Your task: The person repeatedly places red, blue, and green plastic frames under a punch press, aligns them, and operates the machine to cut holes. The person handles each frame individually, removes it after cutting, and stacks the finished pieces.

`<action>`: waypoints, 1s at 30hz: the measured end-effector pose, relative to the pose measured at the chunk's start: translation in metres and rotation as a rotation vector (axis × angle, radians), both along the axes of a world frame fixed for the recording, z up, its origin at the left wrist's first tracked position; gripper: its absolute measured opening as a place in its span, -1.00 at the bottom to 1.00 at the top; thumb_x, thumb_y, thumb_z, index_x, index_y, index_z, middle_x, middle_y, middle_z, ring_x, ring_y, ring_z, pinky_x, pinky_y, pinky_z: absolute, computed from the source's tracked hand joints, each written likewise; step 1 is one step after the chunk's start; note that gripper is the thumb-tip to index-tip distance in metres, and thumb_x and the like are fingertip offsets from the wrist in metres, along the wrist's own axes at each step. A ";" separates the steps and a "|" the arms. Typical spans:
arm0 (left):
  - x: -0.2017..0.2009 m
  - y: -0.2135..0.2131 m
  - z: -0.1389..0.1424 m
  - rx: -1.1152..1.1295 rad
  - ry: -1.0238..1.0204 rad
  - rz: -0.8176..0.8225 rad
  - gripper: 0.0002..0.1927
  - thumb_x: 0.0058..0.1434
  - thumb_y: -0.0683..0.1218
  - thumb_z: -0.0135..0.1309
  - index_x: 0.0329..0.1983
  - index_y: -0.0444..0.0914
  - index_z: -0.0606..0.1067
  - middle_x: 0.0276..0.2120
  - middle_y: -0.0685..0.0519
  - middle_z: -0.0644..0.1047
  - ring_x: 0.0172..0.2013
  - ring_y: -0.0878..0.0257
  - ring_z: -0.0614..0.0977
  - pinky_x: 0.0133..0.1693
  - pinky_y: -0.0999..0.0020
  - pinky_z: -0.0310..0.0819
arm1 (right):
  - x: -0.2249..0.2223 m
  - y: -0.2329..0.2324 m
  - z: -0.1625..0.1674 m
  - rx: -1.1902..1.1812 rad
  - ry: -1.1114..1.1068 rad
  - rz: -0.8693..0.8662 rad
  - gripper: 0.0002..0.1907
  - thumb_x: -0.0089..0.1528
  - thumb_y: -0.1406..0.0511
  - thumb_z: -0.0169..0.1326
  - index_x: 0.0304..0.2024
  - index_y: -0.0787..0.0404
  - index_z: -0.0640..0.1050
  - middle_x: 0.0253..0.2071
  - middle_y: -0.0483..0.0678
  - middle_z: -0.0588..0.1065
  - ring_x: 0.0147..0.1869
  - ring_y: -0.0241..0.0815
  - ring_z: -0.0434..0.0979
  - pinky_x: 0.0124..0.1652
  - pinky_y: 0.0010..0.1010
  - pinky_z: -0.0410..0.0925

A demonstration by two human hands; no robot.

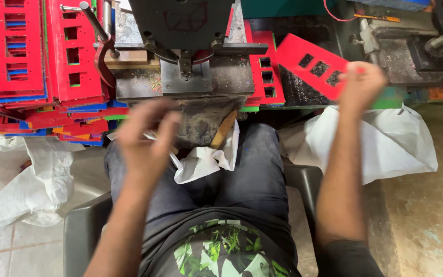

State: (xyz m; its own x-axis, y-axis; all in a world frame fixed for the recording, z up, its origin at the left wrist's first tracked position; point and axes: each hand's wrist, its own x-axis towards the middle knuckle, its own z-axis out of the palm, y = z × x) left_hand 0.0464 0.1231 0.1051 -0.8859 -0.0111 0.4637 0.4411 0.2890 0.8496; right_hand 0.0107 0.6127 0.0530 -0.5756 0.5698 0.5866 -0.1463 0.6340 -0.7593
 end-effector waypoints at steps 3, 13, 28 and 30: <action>0.004 0.048 -0.014 0.086 -0.234 -0.223 -0.66 0.28 -0.06 0.24 0.05 -0.33 0.56 -0.10 -0.03 0.65 -0.22 0.30 0.69 -0.24 0.43 0.60 | 0.062 0.026 0.058 -0.169 -0.059 0.149 -0.97 0.43 0.48 0.20 -0.10 0.39 0.60 -0.32 -0.03 0.57 -0.34 -0.31 0.60 -0.37 -0.51 0.46; 0.010 0.128 -0.039 0.649 -0.723 -0.680 -0.69 0.37 -0.03 0.11 -0.07 -0.42 0.55 -0.37 -0.12 0.66 -0.51 0.27 0.66 -0.58 0.42 0.42 | 0.104 -0.048 0.084 -0.421 -0.177 0.390 -0.72 0.32 0.52 0.23 0.09 0.38 0.55 -0.29 -0.01 0.57 -0.34 -0.28 0.58 -0.34 -0.53 0.42; -0.062 0.088 -0.023 0.693 -0.671 -0.648 -0.78 0.36 -0.14 0.09 -0.13 -0.45 0.56 -0.46 -0.10 0.61 -0.63 0.29 0.52 -0.62 0.41 0.31 | 0.077 -0.068 0.079 0.171 -0.574 0.642 -0.59 0.14 0.43 0.33 0.06 0.15 0.66 -0.20 -0.13 0.53 -0.16 -0.39 0.45 -0.19 -0.55 0.33; -0.060 0.085 -0.016 0.653 -0.700 -0.586 -0.72 0.37 -0.08 0.06 -0.11 -0.44 0.56 -0.48 -0.06 0.61 -0.60 0.31 0.56 -0.62 0.42 0.35 | 0.074 -0.071 0.078 0.223 -0.563 0.642 -0.64 0.16 0.41 0.33 0.03 0.17 0.67 -0.22 -0.11 0.54 -0.17 -0.38 0.47 -0.18 -0.54 0.34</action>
